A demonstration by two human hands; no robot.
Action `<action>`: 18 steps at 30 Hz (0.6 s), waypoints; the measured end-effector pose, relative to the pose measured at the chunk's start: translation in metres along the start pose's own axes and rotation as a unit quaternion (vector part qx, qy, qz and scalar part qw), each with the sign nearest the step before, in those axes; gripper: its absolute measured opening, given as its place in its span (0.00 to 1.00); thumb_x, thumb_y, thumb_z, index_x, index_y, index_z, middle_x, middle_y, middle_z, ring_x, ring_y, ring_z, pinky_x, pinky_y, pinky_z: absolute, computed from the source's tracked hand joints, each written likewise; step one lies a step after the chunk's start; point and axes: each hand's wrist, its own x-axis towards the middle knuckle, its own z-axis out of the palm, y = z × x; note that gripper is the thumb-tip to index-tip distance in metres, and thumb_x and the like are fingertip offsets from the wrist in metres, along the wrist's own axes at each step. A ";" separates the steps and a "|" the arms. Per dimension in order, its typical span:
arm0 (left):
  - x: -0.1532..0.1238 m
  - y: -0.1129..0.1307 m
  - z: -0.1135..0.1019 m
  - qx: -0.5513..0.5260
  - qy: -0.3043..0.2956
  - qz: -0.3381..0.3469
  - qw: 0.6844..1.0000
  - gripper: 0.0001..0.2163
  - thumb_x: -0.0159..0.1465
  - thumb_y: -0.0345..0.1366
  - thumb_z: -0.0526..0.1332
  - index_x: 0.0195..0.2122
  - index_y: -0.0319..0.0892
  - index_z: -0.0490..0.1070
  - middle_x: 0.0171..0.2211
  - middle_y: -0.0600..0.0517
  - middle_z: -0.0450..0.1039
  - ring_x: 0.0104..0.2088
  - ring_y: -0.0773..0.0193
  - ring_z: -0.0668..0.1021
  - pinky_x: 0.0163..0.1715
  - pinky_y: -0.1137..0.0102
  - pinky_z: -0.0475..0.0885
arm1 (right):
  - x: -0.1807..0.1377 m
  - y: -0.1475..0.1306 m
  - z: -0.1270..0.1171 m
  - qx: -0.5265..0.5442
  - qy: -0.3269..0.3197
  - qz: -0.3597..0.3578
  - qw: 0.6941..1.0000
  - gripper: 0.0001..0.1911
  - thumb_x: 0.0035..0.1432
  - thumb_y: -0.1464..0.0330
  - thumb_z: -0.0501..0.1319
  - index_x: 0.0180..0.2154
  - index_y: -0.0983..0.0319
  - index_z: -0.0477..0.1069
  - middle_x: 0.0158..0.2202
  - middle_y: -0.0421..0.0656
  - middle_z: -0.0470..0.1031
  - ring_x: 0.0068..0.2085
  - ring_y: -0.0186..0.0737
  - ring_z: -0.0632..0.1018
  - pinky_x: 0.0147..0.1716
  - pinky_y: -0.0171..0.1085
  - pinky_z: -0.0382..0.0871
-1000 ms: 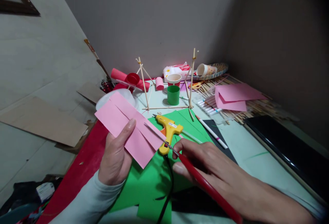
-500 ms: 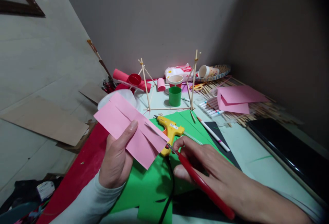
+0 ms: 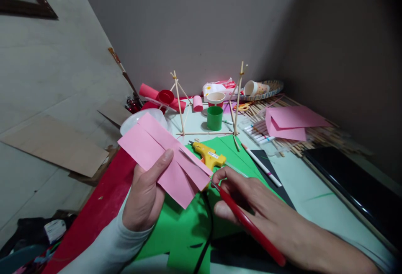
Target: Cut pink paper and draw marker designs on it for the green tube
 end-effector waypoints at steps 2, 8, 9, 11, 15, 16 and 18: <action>-0.001 0.000 0.000 -0.002 -0.006 0.008 1.000 0.27 0.60 0.33 0.72 0.61 0.44 0.73 0.53 0.49 0.82 0.61 0.45 0.77 0.59 0.56 0.77 | 0.000 -0.001 0.000 -0.003 0.006 -0.009 1.000 0.21 0.68 0.45 0.55 0.39 0.56 0.64 0.35 0.38 0.71 0.36 0.40 0.68 0.37 0.38 0.61; -0.003 0.002 0.001 0.006 -0.001 -0.001 1.000 0.28 0.59 0.32 0.74 0.61 0.45 0.73 0.52 0.49 0.82 0.60 0.46 0.78 0.59 0.58 0.77 | -0.004 -0.005 -0.003 -0.019 0.028 -0.026 0.999 0.19 0.70 0.48 0.55 0.38 0.57 0.65 0.34 0.38 0.72 0.35 0.39 0.70 0.37 0.38 0.64; -0.003 0.002 0.001 0.009 -0.003 -0.005 1.000 0.28 0.59 0.32 0.74 0.61 0.45 0.73 0.52 0.49 0.82 0.60 0.46 0.78 0.58 0.58 0.77 | -0.004 -0.005 -0.003 -0.023 0.026 -0.031 0.999 0.19 0.70 0.49 0.55 0.38 0.57 0.66 0.34 0.38 0.72 0.35 0.39 0.70 0.36 0.38 0.64; -0.003 0.002 0.002 0.013 -0.009 -0.006 1.000 0.26 0.59 0.32 0.74 0.59 0.45 0.75 0.53 0.50 0.82 0.60 0.46 0.78 0.58 0.58 0.77 | -0.003 -0.003 -0.002 -0.022 0.024 -0.036 0.999 0.18 0.70 0.49 0.56 0.39 0.57 0.65 0.33 0.38 0.72 0.34 0.38 0.69 0.35 0.37 0.64; -0.004 0.002 0.002 0.019 -0.018 0.012 1.000 0.23 0.58 0.33 0.74 0.56 0.46 0.76 0.55 0.50 0.81 0.62 0.48 0.76 0.60 0.60 0.75 | 0.003 -0.001 -0.001 0.016 0.022 -0.019 0.999 0.18 0.67 0.50 0.60 0.41 0.57 0.62 0.31 0.36 0.70 0.30 0.36 0.68 0.30 0.35 0.62; -0.004 0.002 0.002 0.021 -0.022 0.011 0.999 0.24 0.58 0.34 0.74 0.56 0.46 0.76 0.55 0.50 0.81 0.62 0.48 0.76 0.60 0.59 0.75 | 0.003 -0.001 -0.001 0.027 0.019 -0.016 0.999 0.18 0.66 0.50 0.61 0.41 0.57 0.61 0.30 0.36 0.69 0.30 0.35 0.67 0.29 0.35 0.61; -0.003 0.002 0.001 0.021 -0.028 0.004 0.999 0.25 0.58 0.34 0.75 0.57 0.46 0.76 0.55 0.49 0.80 0.62 0.47 0.76 0.61 0.58 0.75 | 0.005 -0.001 -0.003 0.054 0.015 -0.013 0.998 0.19 0.65 0.51 0.63 0.40 0.57 0.60 0.30 0.34 0.68 0.29 0.33 0.66 0.29 0.33 0.60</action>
